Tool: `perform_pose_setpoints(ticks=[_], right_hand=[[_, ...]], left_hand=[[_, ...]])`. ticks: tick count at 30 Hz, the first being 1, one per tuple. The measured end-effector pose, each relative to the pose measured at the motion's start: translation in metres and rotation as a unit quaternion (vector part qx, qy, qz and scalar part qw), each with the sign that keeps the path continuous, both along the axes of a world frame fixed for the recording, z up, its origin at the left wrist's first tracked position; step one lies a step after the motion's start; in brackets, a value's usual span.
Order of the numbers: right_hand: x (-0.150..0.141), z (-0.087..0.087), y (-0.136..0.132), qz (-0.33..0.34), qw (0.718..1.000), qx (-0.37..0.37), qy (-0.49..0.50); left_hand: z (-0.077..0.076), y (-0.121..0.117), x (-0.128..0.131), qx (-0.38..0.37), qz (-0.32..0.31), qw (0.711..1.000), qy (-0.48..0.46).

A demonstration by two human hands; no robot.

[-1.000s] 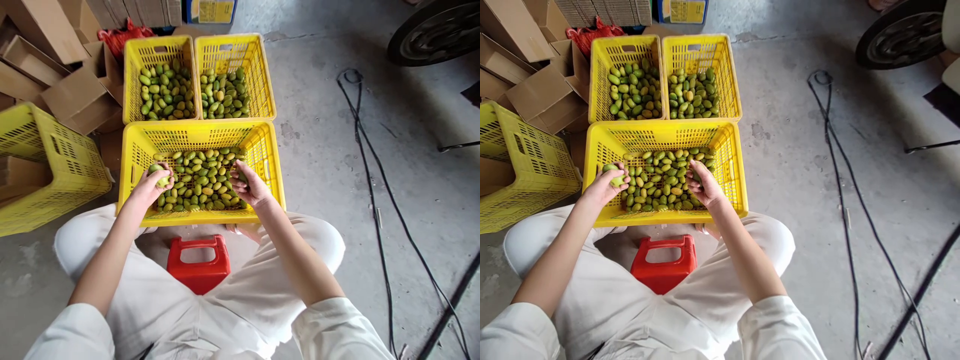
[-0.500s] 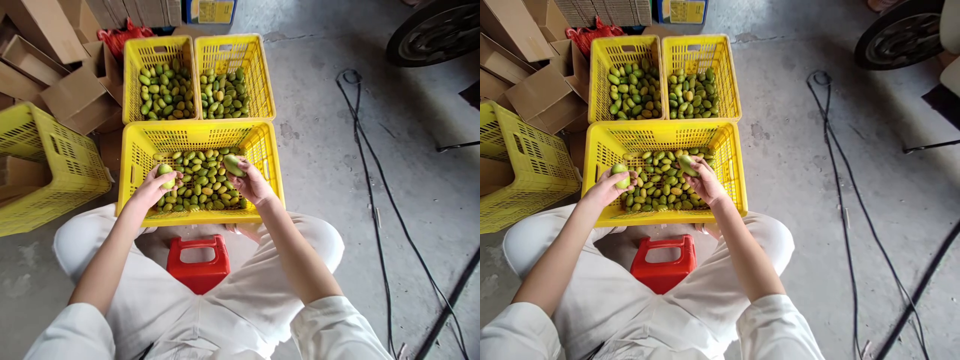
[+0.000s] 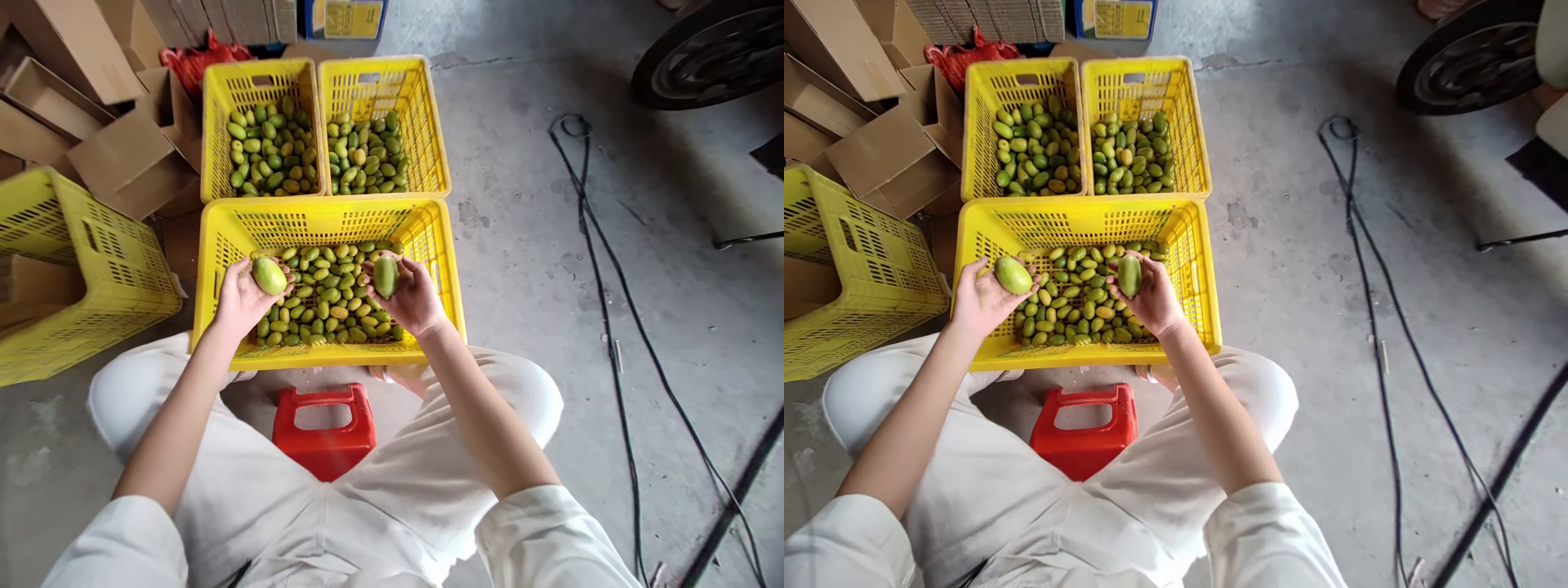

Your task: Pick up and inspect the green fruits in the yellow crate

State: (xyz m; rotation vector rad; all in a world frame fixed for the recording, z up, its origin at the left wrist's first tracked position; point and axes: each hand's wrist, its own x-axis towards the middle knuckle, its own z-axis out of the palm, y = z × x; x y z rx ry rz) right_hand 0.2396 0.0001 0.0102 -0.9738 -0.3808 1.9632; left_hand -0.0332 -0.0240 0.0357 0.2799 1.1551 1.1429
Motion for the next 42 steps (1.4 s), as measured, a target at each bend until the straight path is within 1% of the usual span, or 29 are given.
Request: perform_pose_setpoints(ticks=[2, 4, 6, 9, 13, 17, 21, 25, 27, 29, 31, 35, 40, 42], right_hand=[[0.001, 0.0, 0.001, -0.012, 1.0, -0.004, -0.001], [0.002, 0.001, 0.001, -0.031, 0.999, 0.003, -0.008], [0.004, 0.003, 0.0, -0.041, 0.999, 0.016, -0.01], [0.005, 0.004, -0.001, -0.019, 0.999, 0.03, -0.005], [0.003, 0.003, -0.005, 0.028, 0.999, 0.038, -0.016], [0.0, 0.002, -0.006, 0.052, 0.997, 0.044, -0.037], [0.001, 0.004, -0.002, 0.045, 0.998, 0.019, -0.028], [0.002, 0.003, 0.002, 0.016, 1.0, 0.009, -0.002], [0.002, 0.002, 0.002, 0.013, 1.0, 0.015, -0.003], [0.002, 0.002, 0.001, 0.019, 1.0, 0.017, -0.004], [0.003, 0.004, 0.0, 0.03, 0.999, 0.011, 0.005], [0.006, 0.004, 0.001, 0.048, 0.998, -0.01, 0.035], [0.006, -0.002, 0.001, 0.053, 0.998, -0.012, 0.021], [0.006, -0.005, 0.002, 0.039, 0.999, -0.012, 0.019]], left_hand=[[-0.001, -0.001, 0.0, -0.002, -0.018, 1.0, 0.016], [-0.004, -0.003, 0.001, 0.017, -0.053, 0.998, 0.04], [-0.007, -0.007, 0.002, 0.041, -0.076, 0.995, 0.052], [-0.008, -0.009, 0.003, 0.047, -0.061, 0.996, 0.053], [-0.006, -0.007, 0.003, 0.013, -0.043, 0.997, 0.068], [-0.008, -0.004, 0.0, 0.003, -0.035, 0.997, 0.075], [-0.008, -0.001, -0.001, 0.011, -0.004, 0.998, 0.06], [-0.002, 0.001, 0.001, -0.024, 0.022, 0.999, 0.015], [-0.002, 0.001, 0.002, -0.024, 0.018, 0.999, 0.019], [-0.004, -0.001, 0.003, -0.002, 0.008, 0.999, 0.035], [-0.005, -0.003, 0.002, 0.019, 0.005, 0.999, 0.037], [-0.004, -0.003, -0.001, 0.028, 0.006, 0.999, 0.035], [-0.002, -0.003, -0.001, 0.034, -0.021, 0.997, 0.059], [-0.003, -0.002, 0.0, 0.031, -0.02, 0.998, 0.058]])
